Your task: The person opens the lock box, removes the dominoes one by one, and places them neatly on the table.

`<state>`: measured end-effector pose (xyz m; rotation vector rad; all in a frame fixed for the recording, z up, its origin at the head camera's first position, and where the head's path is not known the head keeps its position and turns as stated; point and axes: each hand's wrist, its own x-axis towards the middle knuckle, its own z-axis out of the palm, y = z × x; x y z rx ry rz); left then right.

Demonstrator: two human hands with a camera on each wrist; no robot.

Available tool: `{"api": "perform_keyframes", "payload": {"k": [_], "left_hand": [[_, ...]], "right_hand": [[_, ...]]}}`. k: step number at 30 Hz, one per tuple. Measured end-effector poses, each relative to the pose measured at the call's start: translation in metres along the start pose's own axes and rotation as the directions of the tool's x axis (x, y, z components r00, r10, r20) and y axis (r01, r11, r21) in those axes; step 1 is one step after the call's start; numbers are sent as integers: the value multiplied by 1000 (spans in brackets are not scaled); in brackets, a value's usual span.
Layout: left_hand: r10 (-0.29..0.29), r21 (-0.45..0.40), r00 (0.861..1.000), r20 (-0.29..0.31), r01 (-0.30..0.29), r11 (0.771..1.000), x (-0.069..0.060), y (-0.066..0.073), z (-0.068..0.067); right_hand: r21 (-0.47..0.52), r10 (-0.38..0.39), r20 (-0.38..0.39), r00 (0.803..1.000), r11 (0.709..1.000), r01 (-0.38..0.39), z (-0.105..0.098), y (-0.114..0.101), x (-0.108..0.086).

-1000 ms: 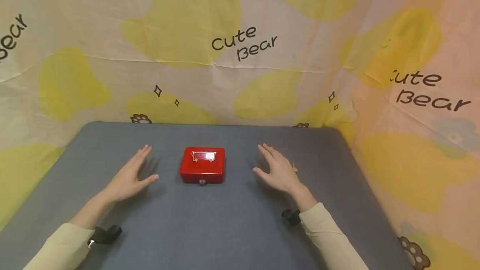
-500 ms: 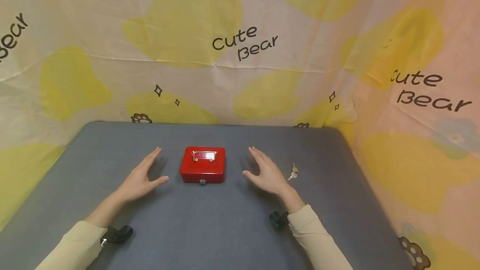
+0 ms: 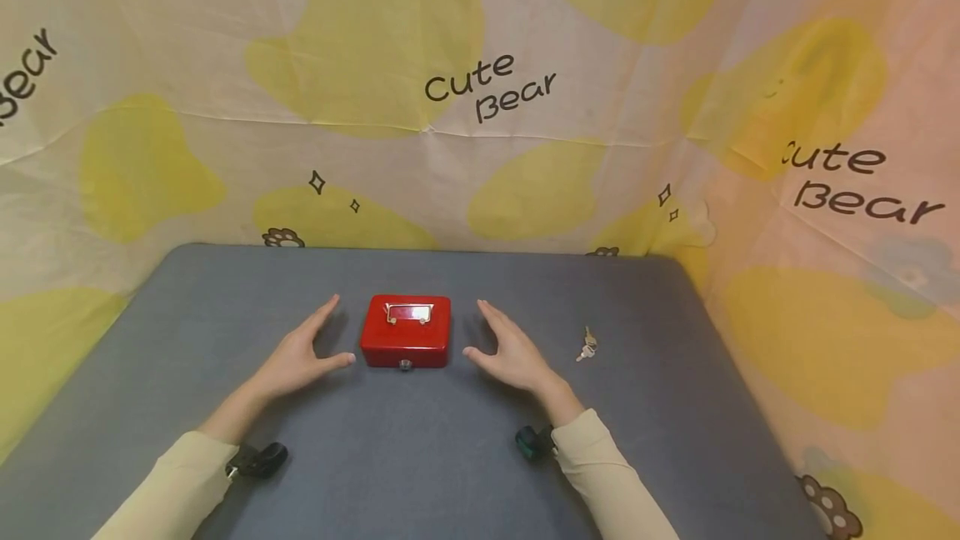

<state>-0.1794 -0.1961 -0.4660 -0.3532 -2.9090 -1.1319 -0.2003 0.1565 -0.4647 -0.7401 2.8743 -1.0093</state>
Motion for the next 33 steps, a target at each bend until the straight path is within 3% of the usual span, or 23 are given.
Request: {"api": "perform_keyframes", "payload": {"k": [8, 20, 33], "left_hand": [[-11, -22, 999, 31, 11, 1000, 4, 6, 4], [0, -34, 996, 85, 2, 999, 13, 12, 14], [1, -31, 994, 113, 3, 1000, 21, 16, 18]], "right_hand": [[34, -10, 18, 1000, 999, 9, 10, -7, 7], [62, 41, 69, 997, 997, -45, 23, -19, 12], [56, 0, 79, 997, 998, -5, 30, -24, 17]]}}
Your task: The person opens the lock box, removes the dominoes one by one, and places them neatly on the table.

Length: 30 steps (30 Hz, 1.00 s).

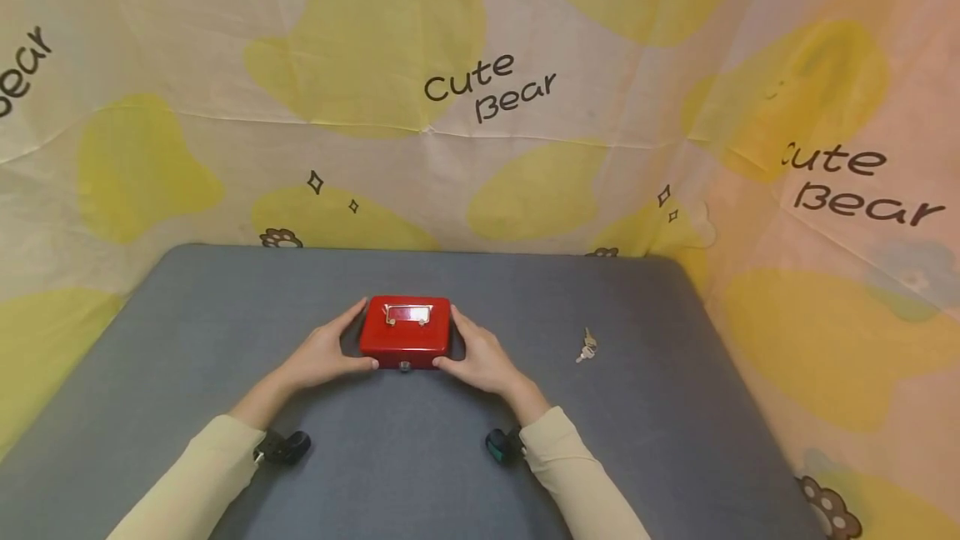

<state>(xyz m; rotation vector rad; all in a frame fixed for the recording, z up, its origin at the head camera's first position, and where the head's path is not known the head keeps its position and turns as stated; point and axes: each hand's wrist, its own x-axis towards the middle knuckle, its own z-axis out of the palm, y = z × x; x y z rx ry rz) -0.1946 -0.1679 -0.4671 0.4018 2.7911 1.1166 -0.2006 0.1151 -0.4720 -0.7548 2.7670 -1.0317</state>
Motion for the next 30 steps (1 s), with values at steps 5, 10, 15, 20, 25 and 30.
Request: {"api": "perform_keyframes", "payload": {"k": [5, 10, 15, 20, 25, 30], "left_hand": [[24, -15, 1000, 11, -24, 1000, 2, 1, 1], [46, -45, 999, 23, -45, 998, 3, 1, 2], [49, -52, 998, 29, -47, 998, 5, 0, 3], [44, -50, 999, 24, -43, 998, 6, -1, 3], [45, -48, 999, 14, -44, 998, 6, 1, 3], [47, -48, 999, 5, -47, 998, 5, 3, 4]], "right_hand": [[-16, -37, -5, 999, 999, 37, 1, 1, 0], [-38, -51, 4, 999, 998, 51, 1, 1, 0], [-74, -41, 19, 999, 996, 42, 2, 0, 1], [-83, -35, 7, 999, 996, 36, 4, 0, 1], [-87, -25, 15, 1000, 996, 26, 3, -1, 1], [-87, -30, 22, 999, 996, 31, 2, -1, -1]]}}
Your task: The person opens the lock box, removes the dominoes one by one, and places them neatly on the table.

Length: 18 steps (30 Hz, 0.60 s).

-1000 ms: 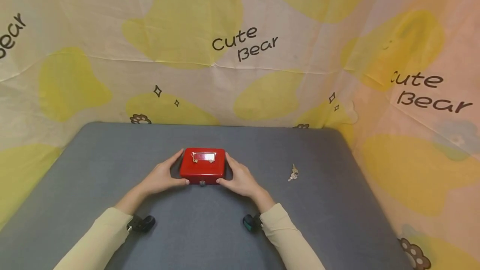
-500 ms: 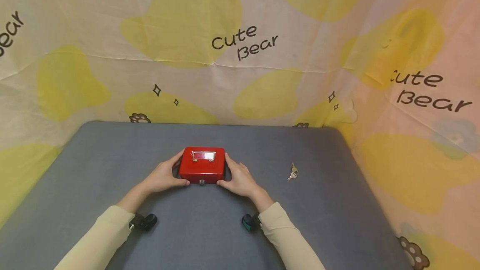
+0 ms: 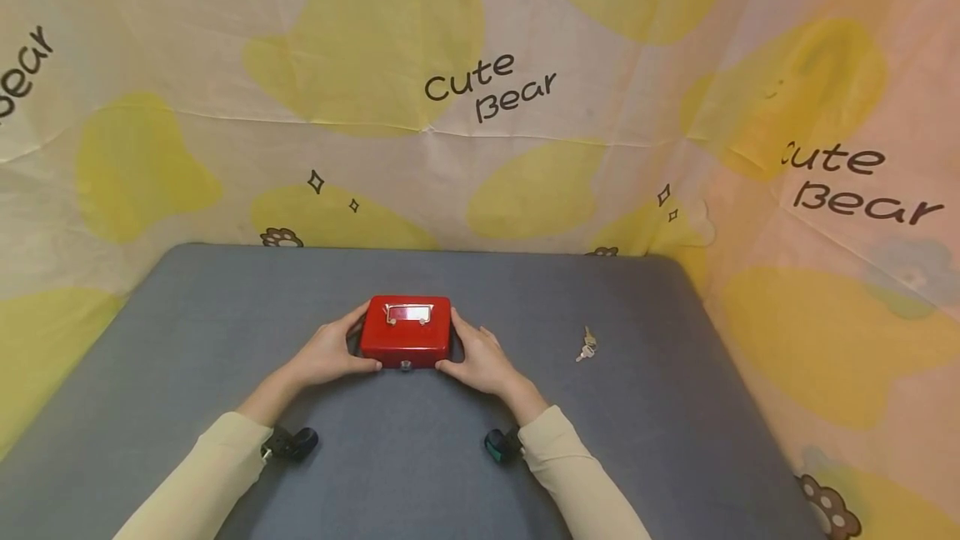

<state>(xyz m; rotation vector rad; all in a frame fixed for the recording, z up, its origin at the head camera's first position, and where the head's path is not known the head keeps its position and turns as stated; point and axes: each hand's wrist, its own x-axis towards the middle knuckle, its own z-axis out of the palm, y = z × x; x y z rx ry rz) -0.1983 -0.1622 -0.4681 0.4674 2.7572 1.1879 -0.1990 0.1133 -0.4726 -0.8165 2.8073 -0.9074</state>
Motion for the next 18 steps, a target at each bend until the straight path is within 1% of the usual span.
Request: {"api": "perform_keyframes", "payload": {"k": [7, 10, 18], "left_hand": [[-5, 4, 1000, -8, 5, 1000, -2, 4, 2], [-3, 19, 1000, -15, 3, 1000, -2, 6, 3], [-22, 29, 1000, -22, 23, 999, -2, 10, 8]], "right_hand": [[29, -4, -17, 1000, 1000, 5, -2, 1, -4], [61, 4, -20, 1000, 998, -2, -4, 2, -6], [132, 27, -20, 999, 991, -24, -6, 8, -11]]}}
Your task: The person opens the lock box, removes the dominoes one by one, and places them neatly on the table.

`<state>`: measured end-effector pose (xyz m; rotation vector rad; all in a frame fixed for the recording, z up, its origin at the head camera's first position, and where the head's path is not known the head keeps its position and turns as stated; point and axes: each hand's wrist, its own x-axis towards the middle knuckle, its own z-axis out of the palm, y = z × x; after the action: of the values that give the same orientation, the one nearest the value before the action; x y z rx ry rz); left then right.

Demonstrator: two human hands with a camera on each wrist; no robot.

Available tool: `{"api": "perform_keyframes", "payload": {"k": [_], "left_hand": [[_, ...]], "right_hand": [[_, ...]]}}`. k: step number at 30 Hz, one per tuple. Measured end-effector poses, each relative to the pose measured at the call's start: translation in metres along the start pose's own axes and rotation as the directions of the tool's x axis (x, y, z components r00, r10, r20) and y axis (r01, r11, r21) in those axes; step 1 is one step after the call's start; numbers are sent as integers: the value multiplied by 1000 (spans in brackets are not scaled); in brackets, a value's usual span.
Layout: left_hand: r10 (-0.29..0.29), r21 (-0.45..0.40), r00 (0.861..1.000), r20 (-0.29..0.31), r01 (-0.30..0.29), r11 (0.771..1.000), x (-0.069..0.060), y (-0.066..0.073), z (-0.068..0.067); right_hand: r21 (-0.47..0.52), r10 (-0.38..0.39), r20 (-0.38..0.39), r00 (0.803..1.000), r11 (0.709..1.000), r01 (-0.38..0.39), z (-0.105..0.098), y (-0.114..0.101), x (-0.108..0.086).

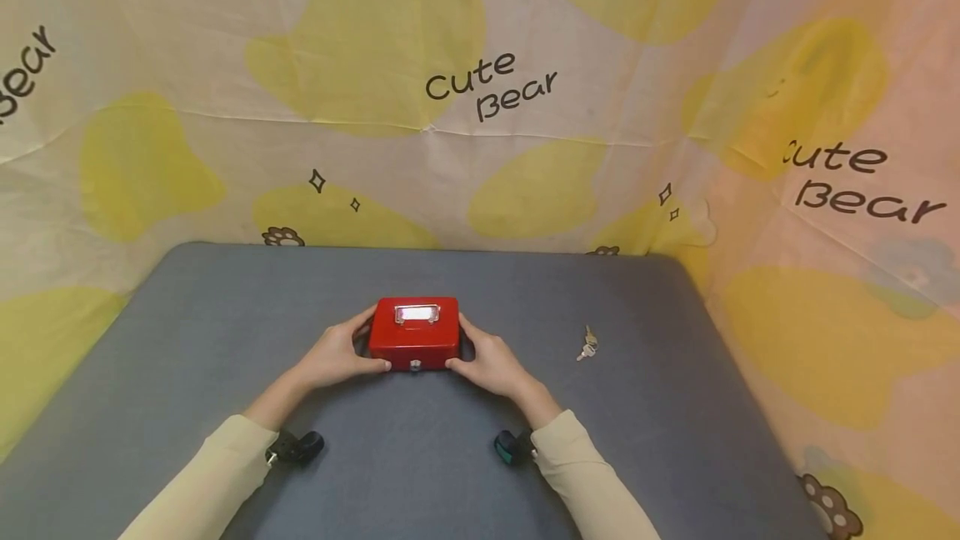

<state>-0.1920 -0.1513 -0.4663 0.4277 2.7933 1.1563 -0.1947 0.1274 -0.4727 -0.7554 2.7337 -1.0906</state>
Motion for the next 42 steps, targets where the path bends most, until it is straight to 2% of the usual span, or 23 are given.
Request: {"api": "perform_keyframes", "payload": {"k": [12, 22, 29, 36, 42], "left_hand": [[-22, -45, 1000, -10, 21, 999, -2, 9, 5], [-30, -137, 1000, -9, 29, 990, -1, 13, 7], [-43, -144, 999, -13, 41, 989, 1, 13, 7], [-74, -197, 997, -3, 72, 978, 1, 17, 10], [-74, -259, 997, 11, 74, 963, 1, 18, 11]], "right_hand": [[120, -12, -34, 999, 993, 16, -7, 3, -4], [139, 24, -25, 999, 990, -21, -10, 5, -5], [152, 23, -36, 999, 988, -18, -11, 6, -4], [187, 37, -47, 998, 982, -28, -13, 6, -4], [211, 40, -50, 998, 977, -28, -14, 8, -3]]}}
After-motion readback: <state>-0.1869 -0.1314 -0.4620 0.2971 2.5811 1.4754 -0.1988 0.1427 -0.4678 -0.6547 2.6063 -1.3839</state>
